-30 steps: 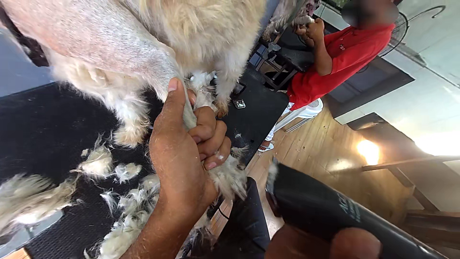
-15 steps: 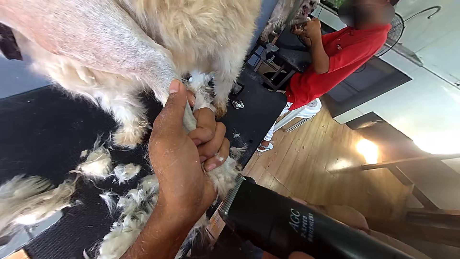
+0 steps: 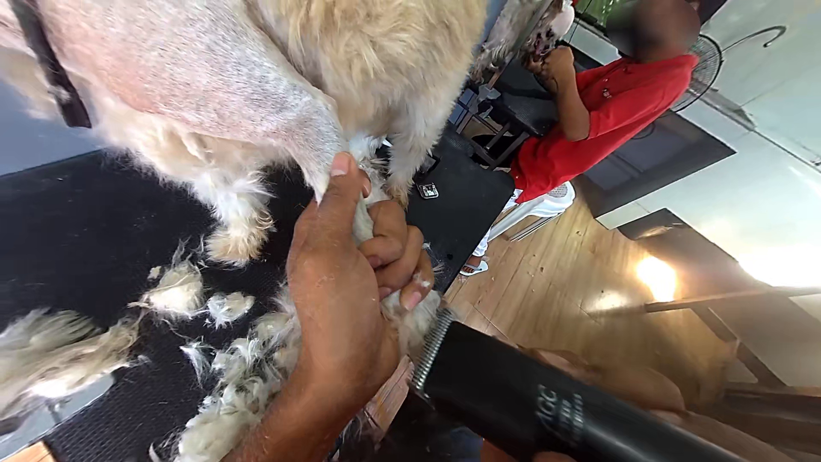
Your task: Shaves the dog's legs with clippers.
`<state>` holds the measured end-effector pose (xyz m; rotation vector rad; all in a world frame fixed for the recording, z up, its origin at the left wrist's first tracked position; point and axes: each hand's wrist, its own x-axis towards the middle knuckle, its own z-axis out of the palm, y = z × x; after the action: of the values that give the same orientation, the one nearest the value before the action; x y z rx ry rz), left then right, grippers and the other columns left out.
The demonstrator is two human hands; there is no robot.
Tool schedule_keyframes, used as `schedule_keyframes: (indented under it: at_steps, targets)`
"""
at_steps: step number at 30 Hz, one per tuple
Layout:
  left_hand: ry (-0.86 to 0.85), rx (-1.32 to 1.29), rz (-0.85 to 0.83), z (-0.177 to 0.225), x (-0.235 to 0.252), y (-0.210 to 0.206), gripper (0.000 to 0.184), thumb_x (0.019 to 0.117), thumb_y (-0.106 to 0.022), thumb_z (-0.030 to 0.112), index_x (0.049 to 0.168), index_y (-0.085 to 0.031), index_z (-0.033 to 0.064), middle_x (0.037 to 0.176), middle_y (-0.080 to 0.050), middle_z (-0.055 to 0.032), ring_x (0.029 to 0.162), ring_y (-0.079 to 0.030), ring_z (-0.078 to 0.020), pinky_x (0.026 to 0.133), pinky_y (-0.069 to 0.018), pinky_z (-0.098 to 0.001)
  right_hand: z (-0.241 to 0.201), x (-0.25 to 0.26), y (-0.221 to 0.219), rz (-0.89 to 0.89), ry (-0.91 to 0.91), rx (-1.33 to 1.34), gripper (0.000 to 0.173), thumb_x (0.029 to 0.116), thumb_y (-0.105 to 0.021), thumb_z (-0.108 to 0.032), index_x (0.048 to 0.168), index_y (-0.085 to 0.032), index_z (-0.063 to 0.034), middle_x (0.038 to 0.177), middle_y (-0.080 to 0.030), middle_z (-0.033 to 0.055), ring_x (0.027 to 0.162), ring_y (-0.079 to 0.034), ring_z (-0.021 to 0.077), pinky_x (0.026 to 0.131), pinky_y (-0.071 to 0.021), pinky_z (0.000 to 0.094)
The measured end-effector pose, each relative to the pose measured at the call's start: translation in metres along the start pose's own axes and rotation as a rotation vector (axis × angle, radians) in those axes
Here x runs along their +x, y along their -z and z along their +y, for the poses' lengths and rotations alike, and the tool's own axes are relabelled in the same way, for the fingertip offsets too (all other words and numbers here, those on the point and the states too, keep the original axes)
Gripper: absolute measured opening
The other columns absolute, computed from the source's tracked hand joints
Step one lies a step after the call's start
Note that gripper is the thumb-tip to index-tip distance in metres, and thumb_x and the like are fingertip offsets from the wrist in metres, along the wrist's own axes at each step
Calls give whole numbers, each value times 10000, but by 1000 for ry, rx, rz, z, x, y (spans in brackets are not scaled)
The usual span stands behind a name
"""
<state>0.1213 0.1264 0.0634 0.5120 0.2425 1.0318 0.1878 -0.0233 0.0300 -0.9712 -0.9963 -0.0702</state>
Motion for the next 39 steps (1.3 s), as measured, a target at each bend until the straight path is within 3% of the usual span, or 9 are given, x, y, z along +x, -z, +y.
schedule_keyframes:
  at_steps: [5, 7, 9, 11, 14, 22, 28, 33, 39]
  targets:
    - [36, 45, -15, 4, -1, -2, 462, 1123, -190, 449, 948, -477, 133, 520, -271, 63, 353, -291, -35, 354, -354, -167, 0, 11, -5, -102, 1, 76, 534, 750, -900, -96, 1183, -588, -76, 1090, -728, 113, 1023, -745, 305, 892, -661, 437]
    - [46, -21, -24, 5, -2, -2, 455, 1123, -201, 451, 966, -485, 131, 533, -277, 62, 355, -282, -32, 347, -327, -160, -2, 7, -3, -3, -93, 93, 471, 845, -844, -191, 1218, -571, -97, 1118, -738, 126, 1053, -737, 292, 908, -634, 426]
    - [41, -47, -36, 3, -2, 0, 450, 1122, -209, 453, 962, -488, 138, 542, -275, 62, 363, -278, -34, 354, -317, -161, -5, 2, 1, 170, -143, -1, 338, 923, -769, -295, 1163, -605, -123, 1068, -740, 58, 1027, -727, 192, 925, -607, 385]
    - [38, -64, -35, 3, -1, 0, 438, 1123, -228, 447, 959, -493, 140, 541, -281, 62, 362, -278, -28, 349, -312, -154, -4, 1, 14, 271, -122, -77, 387, 903, -793, -311, 1154, -582, -106, 1013, -700, 40, 988, -713, 170, 924, -602, 401]
    - [42, -61, -32, 3, -1, -1, 441, 1121, -227, 454, 964, -497, 143, 541, -284, 64, 361, -277, -21, 346, -308, -148, -10, -5, 24, 222, -127, -180, 418, 919, -773, -329, 1170, -537, -93, 1009, -688, 40, 951, -723, 180, 912, -616, 399]
    - [41, -66, -32, 3, -4, -1, 432, 1123, -217, 441, 963, -489, 145, 550, -287, 61, 363, -271, -27, 346, -294, -150, -10, -9, -4, 281, -189, -66, 441, 842, -858, -199, 1155, -565, -97, 983, -719, 44, 938, -742, 170, 899, -633, 382]
    - [25, -41, -19, 6, -5, -3, 435, 1123, -213, 445, 966, -483, 143, 539, -277, 63, 356, -269, -24, 344, -301, -148, -4, -10, -9, 214, -132, -41, 450, 822, -871, -174, 1150, -570, -115, 1014, -720, 54, 966, -741, 197, 911, -631, 391]
    - [22, -63, -18, 9, -4, -3, 437, 1122, -221, 451, 955, -488, 148, 539, -274, 68, 358, -268, -22, 346, -301, -149, 1, -21, 4, 213, -56, -36, 403, 886, -810, -206, 1186, -566, -92, 1066, -704, 91, 993, -734, 254, 927, -622, 458]
    - [26, -58, -4, 6, -4, -4, 416, 1127, -232, 425, 944, -481, 148, 544, -272, 65, 361, -256, -28, 345, -291, -152, -8, -16, -8, 115, -36, -110, 439, 845, -834, -169, 1177, -556, -95, 1081, -695, 39, 1044, -715, 182, 969, -602, 362]
